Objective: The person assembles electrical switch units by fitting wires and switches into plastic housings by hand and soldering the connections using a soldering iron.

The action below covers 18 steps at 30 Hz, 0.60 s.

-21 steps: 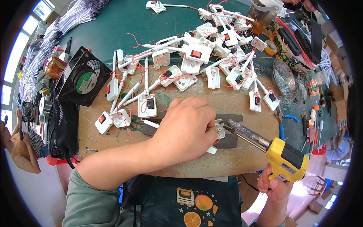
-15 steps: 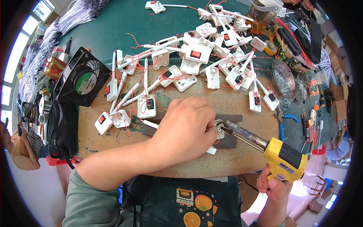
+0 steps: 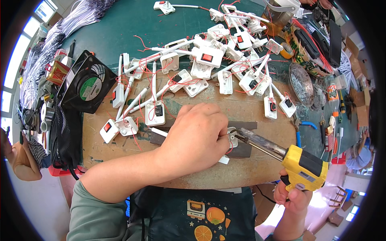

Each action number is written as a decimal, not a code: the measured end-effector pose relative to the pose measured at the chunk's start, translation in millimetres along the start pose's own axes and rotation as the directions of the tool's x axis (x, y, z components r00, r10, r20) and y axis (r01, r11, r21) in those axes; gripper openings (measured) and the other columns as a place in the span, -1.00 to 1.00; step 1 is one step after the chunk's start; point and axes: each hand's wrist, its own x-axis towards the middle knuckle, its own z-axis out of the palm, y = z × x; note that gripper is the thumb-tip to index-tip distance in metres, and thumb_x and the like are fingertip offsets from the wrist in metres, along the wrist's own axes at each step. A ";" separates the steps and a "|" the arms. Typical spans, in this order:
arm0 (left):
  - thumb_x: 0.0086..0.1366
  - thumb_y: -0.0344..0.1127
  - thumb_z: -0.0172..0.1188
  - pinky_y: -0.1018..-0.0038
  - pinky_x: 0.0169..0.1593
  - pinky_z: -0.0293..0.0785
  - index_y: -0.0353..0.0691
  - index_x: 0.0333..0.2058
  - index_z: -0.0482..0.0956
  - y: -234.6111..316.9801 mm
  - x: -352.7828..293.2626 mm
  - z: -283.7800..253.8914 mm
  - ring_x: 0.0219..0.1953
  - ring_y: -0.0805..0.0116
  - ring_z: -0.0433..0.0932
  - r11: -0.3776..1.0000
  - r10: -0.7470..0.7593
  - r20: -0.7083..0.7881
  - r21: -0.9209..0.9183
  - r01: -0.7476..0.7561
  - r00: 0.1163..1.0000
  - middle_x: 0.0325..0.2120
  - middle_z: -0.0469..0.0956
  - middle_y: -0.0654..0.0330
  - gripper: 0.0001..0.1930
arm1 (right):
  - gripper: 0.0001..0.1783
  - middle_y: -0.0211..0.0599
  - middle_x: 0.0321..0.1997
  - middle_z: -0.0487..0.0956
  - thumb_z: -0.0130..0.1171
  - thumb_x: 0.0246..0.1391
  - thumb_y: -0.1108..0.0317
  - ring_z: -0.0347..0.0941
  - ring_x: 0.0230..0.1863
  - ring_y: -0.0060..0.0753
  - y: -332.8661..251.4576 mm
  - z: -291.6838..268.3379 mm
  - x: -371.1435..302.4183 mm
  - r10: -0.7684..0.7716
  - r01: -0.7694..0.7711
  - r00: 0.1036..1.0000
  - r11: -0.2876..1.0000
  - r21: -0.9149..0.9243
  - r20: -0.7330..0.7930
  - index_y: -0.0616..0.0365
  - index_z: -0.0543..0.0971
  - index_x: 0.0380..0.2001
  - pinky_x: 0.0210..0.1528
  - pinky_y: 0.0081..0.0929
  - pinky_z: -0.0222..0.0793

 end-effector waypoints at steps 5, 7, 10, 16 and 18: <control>0.07 -0.39 0.30 0.23 -0.11 0.36 -0.22 -0.53 0.52 0.5 0.2 0.4 -0.24 0.10 0.54 1.000 0.006 -0.008 -0.002 -0.006 1.000 -0.44 0.53 0.19 -0.88 | -0.27 -0.37 -0.66 0.34 0.39 0.08 0.16 0.24 -0.77 -0.50 1.2 -16.6 2.4 -0.014 -0.006 0.987 0.992 0.124 0.158 0.46 0.36 0.14 -0.76 -0.49 0.15; 0.07 -0.39 0.30 0.22 -0.11 0.36 -0.22 -0.53 0.51 -0.8 0.5 1.2 -0.25 0.10 0.53 1.000 0.020 -0.022 -0.005 -0.020 1.000 -0.44 0.53 0.18 -0.88 | -0.24 -0.38 -0.66 0.34 0.37 0.12 0.12 0.23 -0.78 -0.51 -0.1 -18.8 2.3 -0.039 0.003 0.980 0.984 0.179 0.195 0.42 0.31 0.19 -0.78 -0.47 0.15; 0.06 -0.40 0.30 0.22 -0.11 0.37 -0.22 -0.53 0.51 -0.4 1.7 0.8 -0.26 0.10 0.53 1.000 0.014 -0.014 -0.009 -0.015 1.000 -0.45 0.53 0.18 -0.87 | -0.23 -0.37 -0.64 0.34 0.33 0.16 0.06 0.19 -0.80 -0.51 1.3 -27.6 3.6 -0.110 0.054 0.968 0.970 0.239 0.225 0.37 0.29 0.23 -0.79 -0.47 0.15; 0.02 -0.46 0.31 0.23 -0.11 0.39 -0.22 -0.55 0.50 1.2 1.9 -0.3 -0.30 0.10 0.53 0.999 -0.014 -0.018 -0.033 0.013 1.000 -0.49 0.52 0.20 -0.87 | -0.14 -0.36 -0.34 0.45 0.07 0.25 -0.34 0.43 -0.44 -0.41 -2.0 -40.6 30.9 -0.238 0.257 0.965 0.940 0.223 -0.110 0.31 0.37 0.19 -0.43 -0.39 0.35; 0.01 -0.47 0.31 0.23 -0.10 0.40 -0.22 -0.56 0.50 1.6 2.6 0.5 -0.30 0.11 0.53 0.999 -0.001 -0.021 -0.036 0.000 1.000 -0.49 0.54 0.20 -0.87 | -0.20 -0.41 -0.38 0.42 -0.04 0.31 -0.34 0.38 -0.40 -0.46 -6.1 -49.7 43.6 -0.248 0.327 0.905 0.925 0.193 -0.344 0.27 0.44 0.14 -0.38 -0.42 0.32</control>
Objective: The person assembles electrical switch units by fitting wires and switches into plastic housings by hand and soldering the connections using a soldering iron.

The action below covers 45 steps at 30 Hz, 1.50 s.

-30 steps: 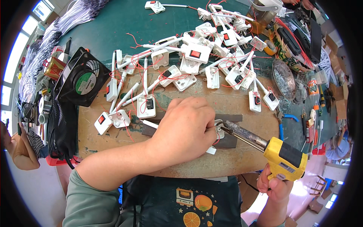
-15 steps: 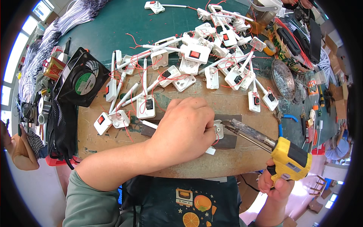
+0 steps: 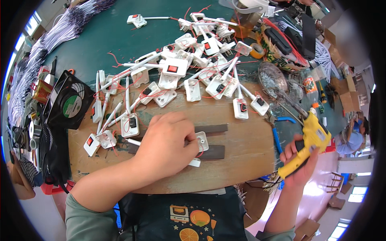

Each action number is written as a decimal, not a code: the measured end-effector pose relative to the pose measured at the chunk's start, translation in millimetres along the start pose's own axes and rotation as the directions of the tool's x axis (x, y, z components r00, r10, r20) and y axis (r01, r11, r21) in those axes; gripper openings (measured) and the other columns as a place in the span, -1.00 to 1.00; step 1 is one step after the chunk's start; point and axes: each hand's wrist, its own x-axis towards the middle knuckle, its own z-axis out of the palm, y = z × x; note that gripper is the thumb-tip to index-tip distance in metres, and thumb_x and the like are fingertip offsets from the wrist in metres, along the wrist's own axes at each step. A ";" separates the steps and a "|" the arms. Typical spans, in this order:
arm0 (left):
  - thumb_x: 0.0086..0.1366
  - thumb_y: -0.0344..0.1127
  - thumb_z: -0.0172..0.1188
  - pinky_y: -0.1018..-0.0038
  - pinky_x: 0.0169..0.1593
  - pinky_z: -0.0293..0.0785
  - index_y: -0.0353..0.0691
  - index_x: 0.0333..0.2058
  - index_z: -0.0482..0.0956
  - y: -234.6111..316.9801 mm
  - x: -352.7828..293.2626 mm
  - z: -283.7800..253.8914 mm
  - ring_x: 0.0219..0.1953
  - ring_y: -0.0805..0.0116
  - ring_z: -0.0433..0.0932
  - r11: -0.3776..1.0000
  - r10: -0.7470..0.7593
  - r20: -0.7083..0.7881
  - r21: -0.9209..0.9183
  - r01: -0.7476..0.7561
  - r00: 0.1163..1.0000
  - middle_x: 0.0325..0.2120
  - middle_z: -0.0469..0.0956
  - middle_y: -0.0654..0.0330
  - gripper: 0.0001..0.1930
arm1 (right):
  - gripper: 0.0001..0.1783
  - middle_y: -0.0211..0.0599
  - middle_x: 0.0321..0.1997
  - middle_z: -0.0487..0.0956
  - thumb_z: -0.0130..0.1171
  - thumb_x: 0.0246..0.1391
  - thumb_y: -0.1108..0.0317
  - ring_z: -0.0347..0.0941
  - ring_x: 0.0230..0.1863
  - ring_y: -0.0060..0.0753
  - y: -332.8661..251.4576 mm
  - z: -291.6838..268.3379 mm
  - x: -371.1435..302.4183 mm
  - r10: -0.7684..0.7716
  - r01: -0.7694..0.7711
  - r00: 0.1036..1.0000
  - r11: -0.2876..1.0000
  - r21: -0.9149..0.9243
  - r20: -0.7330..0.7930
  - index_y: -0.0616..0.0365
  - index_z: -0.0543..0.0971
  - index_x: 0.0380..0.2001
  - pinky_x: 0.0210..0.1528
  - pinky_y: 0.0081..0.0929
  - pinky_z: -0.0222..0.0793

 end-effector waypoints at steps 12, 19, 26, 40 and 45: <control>0.02 -0.46 0.32 0.23 -0.12 0.42 -0.24 -0.57 0.52 -0.7 -2.7 -0.5 -0.30 0.09 0.55 1.000 -0.018 0.003 0.004 0.018 1.000 -0.45 0.58 0.16 -0.88 | -0.51 -0.31 -0.36 0.57 0.32 0.21 -0.10 0.51 -0.41 -0.46 18.5 19.2 50.2 0.136 -0.200 0.933 0.966 -0.167 -0.333 0.13 0.51 -0.14 -0.39 -0.42 0.51; 0.05 -0.47 0.30 0.23 -0.11 0.42 -0.24 -0.56 0.53 0.1 -2.2 0.0 -0.30 0.11 0.55 1.000 -0.004 -0.002 0.006 0.004 1.000 -0.47 0.57 0.18 -0.90 | -0.45 -0.16 -0.05 0.61 0.20 0.32 -0.01 0.58 -0.15 -0.33 11.7 13.7 40.9 0.141 -0.197 0.960 0.954 -0.226 -0.242 0.29 0.51 0.08 -0.10 -0.25 0.59; 0.05 -0.47 0.30 0.23 -0.10 0.43 -0.25 -0.56 0.53 -0.2 -2.5 -0.4 -0.30 0.11 0.55 1.000 -0.009 0.008 -0.005 0.009 1.000 -0.45 0.58 0.17 -0.90 | -0.38 -0.10 0.17 0.55 0.17 0.33 0.10 0.53 0.15 -0.24 -1.7 -4.0 15.5 0.076 -0.182 0.968 0.867 -0.463 -0.240 0.31 0.40 0.29 0.06 -0.23 0.54; 0.16 -0.44 0.34 0.16 -0.05 0.60 -0.27 -0.35 0.68 23.4 -25.0 2.5 -0.18 0.08 0.66 0.579 0.775 -0.132 -0.245 -0.778 0.618 -0.23 0.63 0.07 -0.92 | -0.18 -0.16 0.11 0.57 0.17 0.28 -0.18 0.55 0.07 -0.27 38.4 61.7 -55.3 0.545 -0.573 0.726 0.817 -0.069 0.420 0.29 0.35 0.32 0.09 -0.27 0.51; 0.21 -0.38 0.31 0.17 0.06 0.57 -0.29 -0.34 0.67 37.0 -40.3 8.4 -0.11 0.09 0.66 0.516 0.838 -0.088 -0.195 -0.834 0.539 -0.21 0.64 0.08 -0.90 | -0.18 -0.29 -0.01 0.59 0.15 0.29 -0.19 0.58 -0.10 -0.47 72.6 65.6 -62.6 0.725 -0.881 0.325 0.466 -0.085 0.607 0.25 0.31 0.33 -0.21 -0.51 0.55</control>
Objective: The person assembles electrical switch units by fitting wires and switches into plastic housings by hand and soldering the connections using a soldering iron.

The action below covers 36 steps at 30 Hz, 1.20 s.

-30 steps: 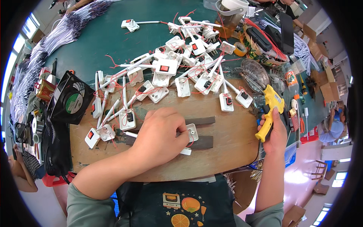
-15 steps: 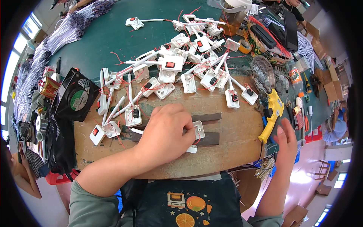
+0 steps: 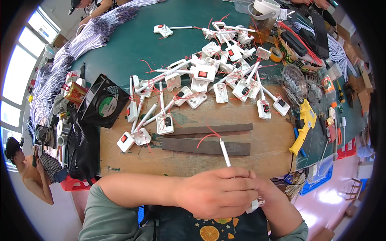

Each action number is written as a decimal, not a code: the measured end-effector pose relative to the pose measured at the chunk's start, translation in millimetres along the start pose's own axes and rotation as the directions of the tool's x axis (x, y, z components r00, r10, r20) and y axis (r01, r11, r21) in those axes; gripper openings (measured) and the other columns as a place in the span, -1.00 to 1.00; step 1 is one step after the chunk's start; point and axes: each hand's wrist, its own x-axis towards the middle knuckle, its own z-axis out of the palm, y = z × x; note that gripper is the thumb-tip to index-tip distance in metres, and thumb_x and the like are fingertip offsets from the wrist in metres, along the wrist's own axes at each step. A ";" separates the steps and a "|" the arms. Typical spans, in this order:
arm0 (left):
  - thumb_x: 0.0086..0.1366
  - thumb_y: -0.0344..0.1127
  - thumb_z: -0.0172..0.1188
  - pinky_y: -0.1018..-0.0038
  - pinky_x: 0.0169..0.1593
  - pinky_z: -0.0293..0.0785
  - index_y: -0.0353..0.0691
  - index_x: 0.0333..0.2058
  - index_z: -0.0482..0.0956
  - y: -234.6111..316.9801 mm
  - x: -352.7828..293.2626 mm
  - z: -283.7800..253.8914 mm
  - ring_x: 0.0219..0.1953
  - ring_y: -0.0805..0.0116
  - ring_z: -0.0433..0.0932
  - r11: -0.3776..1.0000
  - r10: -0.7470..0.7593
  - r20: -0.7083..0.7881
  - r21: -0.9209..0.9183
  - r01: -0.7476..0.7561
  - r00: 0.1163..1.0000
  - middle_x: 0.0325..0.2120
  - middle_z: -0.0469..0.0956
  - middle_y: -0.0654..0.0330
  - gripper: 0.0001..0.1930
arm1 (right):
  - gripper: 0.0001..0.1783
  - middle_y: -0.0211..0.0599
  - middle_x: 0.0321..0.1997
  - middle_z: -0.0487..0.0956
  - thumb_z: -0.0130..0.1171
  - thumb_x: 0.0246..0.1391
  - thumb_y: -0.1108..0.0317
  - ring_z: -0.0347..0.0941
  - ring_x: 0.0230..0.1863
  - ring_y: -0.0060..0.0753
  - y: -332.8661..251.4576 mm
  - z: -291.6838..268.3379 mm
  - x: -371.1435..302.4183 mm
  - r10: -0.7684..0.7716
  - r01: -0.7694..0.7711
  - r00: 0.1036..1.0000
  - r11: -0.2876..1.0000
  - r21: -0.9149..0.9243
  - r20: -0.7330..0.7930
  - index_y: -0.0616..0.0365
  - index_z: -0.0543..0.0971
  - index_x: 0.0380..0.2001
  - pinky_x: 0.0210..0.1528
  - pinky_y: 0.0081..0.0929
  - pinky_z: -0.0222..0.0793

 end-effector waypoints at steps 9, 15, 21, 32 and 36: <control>0.12 -0.35 0.44 0.29 -0.04 0.55 -0.26 -0.26 0.68 -8.0 8.9 -47.5 -0.15 0.16 0.64 0.941 -0.229 -0.154 0.218 0.259 0.961 -0.23 0.64 0.12 -0.78 | -0.56 -0.18 -0.12 0.67 0.24 0.24 0.39 0.63 -0.17 -0.39 -22.6 -26.3 -46.4 0.119 -0.124 0.992 0.872 -0.474 -0.041 0.31 0.51 0.15 -0.04 -0.41 0.54; 0.14 -0.40 0.39 0.37 -0.21 0.49 -0.29 -0.24 0.66 -36.0 -32.8 -122.7 -0.26 0.24 0.62 0.356 -0.712 -0.447 0.434 0.828 0.541 -0.30 0.65 0.10 -0.80 | -0.71 -0.20 -0.13 0.71 0.29 0.22 0.35 0.63 -0.07 -0.40 14.3 -112.1 -152.7 0.149 -0.354 0.927 0.653 -0.669 -0.344 0.35 0.66 -0.09 -0.01 -0.45 0.54; 0.22 -0.32 0.35 0.40 -0.16 0.52 -0.31 -0.15 0.67 -41.6 -52.0 -129.9 -0.28 0.25 0.62 0.241 -0.897 -0.275 0.352 0.905 0.346 -0.29 0.66 0.09 -0.74 | -0.62 -0.32 -0.14 0.72 0.32 0.18 0.30 0.58 -0.18 -0.55 127.6 -260.4 -240.9 0.446 -0.833 0.515 0.463 -0.304 -0.732 0.22 0.66 0.03 -0.15 -0.54 0.49; 0.21 -0.32 0.34 0.41 -0.20 0.51 -0.27 -0.20 0.71 -44.8 -38.8 -123.2 -0.33 0.32 0.60 0.087 -0.961 -0.224 0.321 0.943 0.165 -0.39 0.63 0.11 -0.78 | -0.30 -0.05 0.00 0.69 0.45 -0.07 0.08 0.64 0.00 -0.19 189.7 -293.5 -219.4 -0.102 -0.860 0.314 0.392 -0.328 -0.944 0.12 0.59 0.16 0.03 -0.34 0.52; 0.19 -0.41 0.34 0.45 -0.21 0.49 -0.31 -0.23 0.69 -42.5 -36.2 -123.3 -0.34 0.38 0.58 0.155 -0.919 -0.322 0.237 0.959 0.228 -0.35 0.63 0.16 -0.82 | -0.57 -0.15 -0.18 0.74 0.37 0.03 0.21 0.69 -0.18 -0.27 160.1 -270.0 -177.4 -0.229 -0.718 0.552 0.359 -0.596 -0.802 0.15 0.69 -0.03 -0.14 -0.35 0.55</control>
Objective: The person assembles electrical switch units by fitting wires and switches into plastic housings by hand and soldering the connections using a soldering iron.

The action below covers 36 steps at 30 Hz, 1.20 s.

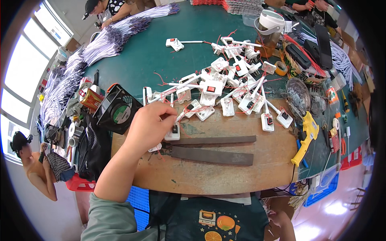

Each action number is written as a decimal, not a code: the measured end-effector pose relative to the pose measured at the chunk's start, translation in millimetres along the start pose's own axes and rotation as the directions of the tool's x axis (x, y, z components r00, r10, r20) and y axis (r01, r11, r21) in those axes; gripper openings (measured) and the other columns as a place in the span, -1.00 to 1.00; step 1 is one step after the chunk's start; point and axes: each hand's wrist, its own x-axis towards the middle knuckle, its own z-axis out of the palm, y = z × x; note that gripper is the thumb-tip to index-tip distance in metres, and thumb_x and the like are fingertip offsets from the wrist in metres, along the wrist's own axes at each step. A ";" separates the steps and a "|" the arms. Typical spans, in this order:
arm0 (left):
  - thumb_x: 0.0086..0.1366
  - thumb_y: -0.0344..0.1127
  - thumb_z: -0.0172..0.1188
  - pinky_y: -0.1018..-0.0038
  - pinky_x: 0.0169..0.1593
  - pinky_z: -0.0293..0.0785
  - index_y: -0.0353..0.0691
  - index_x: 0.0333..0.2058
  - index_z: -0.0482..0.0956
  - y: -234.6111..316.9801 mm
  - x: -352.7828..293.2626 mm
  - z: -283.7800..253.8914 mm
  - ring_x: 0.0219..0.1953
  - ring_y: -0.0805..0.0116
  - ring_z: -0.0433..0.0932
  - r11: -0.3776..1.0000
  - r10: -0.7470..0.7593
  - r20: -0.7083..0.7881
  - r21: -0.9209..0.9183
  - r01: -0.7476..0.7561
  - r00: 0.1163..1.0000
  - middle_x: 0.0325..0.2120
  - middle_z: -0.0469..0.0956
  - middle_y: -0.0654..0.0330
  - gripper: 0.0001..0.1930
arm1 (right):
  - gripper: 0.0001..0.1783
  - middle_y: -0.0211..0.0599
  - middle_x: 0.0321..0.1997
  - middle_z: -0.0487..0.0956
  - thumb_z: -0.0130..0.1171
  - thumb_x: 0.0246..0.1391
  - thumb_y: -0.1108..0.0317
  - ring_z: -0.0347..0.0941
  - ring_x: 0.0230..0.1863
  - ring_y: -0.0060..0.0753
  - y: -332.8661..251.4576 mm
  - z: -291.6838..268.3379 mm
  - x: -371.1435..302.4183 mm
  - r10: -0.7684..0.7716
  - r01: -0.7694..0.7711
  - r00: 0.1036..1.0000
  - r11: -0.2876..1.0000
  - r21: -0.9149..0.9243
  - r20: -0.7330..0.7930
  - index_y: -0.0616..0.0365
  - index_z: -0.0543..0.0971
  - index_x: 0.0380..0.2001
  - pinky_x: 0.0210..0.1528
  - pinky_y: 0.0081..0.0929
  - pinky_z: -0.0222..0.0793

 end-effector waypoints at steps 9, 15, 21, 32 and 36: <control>0.08 -0.64 0.31 0.38 -0.14 0.55 -0.25 -0.29 0.71 37.1 -18.7 -20.1 -0.28 0.22 0.64 0.807 0.562 -0.249 -0.043 -0.589 0.789 -0.37 0.66 0.15 -0.78 | -0.68 -0.21 -0.36 0.69 0.38 -0.01 0.17 0.64 -0.28 -0.06 -239.9 -105.3 -103.4 -0.556 0.549 0.828 0.781 -0.299 0.068 0.04 0.72 -0.18 -0.23 -0.24 0.55; 0.06 -0.64 0.28 0.28 -0.21 0.57 -0.25 -0.27 0.71 51.1 -28.0 6.9 -0.23 0.12 0.68 0.620 0.777 -0.015 -0.163 -0.768 0.630 -0.26 0.68 0.04 -0.76 | -0.63 -0.27 -0.23 0.65 0.43 -0.04 0.30 0.60 -0.22 -0.12 -343.8 -121.1 -131.3 -0.855 0.869 0.427 0.478 -0.127 -0.296 0.06 0.67 -0.10 -0.21 -0.31 0.51; 0.03 -0.55 0.32 0.23 -0.08 0.54 -0.22 -0.12 0.69 46.5 -29.7 48.4 -0.16 0.07 0.65 0.583 0.811 0.199 -0.180 -0.793 0.551 -0.26 0.63 0.11 -0.64 | -0.50 -0.17 0.08 0.55 0.38 0.02 0.34 0.54 -0.04 -0.02 -406.8 -102.9 -88.9 -0.925 0.917 0.127 0.247 -0.312 -0.358 0.07 0.59 0.07 0.02 -0.19 0.50; -0.06 -0.15 0.54 0.25 -0.07 0.47 -0.12 0.00 0.62 25.8 -52.3 42.4 -0.14 0.13 0.58 0.755 0.655 0.164 -0.103 -0.648 0.738 -0.15 0.58 0.18 -0.41 | -0.49 -0.21 -0.04 0.60 0.40 0.00 0.32 0.56 -0.11 -0.06 -395.7 -85.1 -98.1 -0.926 0.934 0.146 0.245 -0.261 -0.348 0.13 0.56 0.06 -0.08 -0.22 0.51; -0.14 -0.19 0.59 0.25 -0.11 0.50 -0.18 0.02 0.62 29.2 -61.6 46.0 -0.18 0.11 0.59 0.729 0.668 0.227 -0.005 -0.685 0.709 -0.14 0.60 0.14 -0.33 | -0.48 -0.23 -0.10 0.61 0.41 -0.03 0.33 0.56 -0.12 -0.10 -393.1 -71.7 -91.5 -0.930 0.909 0.186 0.285 -0.305 -0.317 0.10 0.56 0.05 -0.13 -0.25 0.51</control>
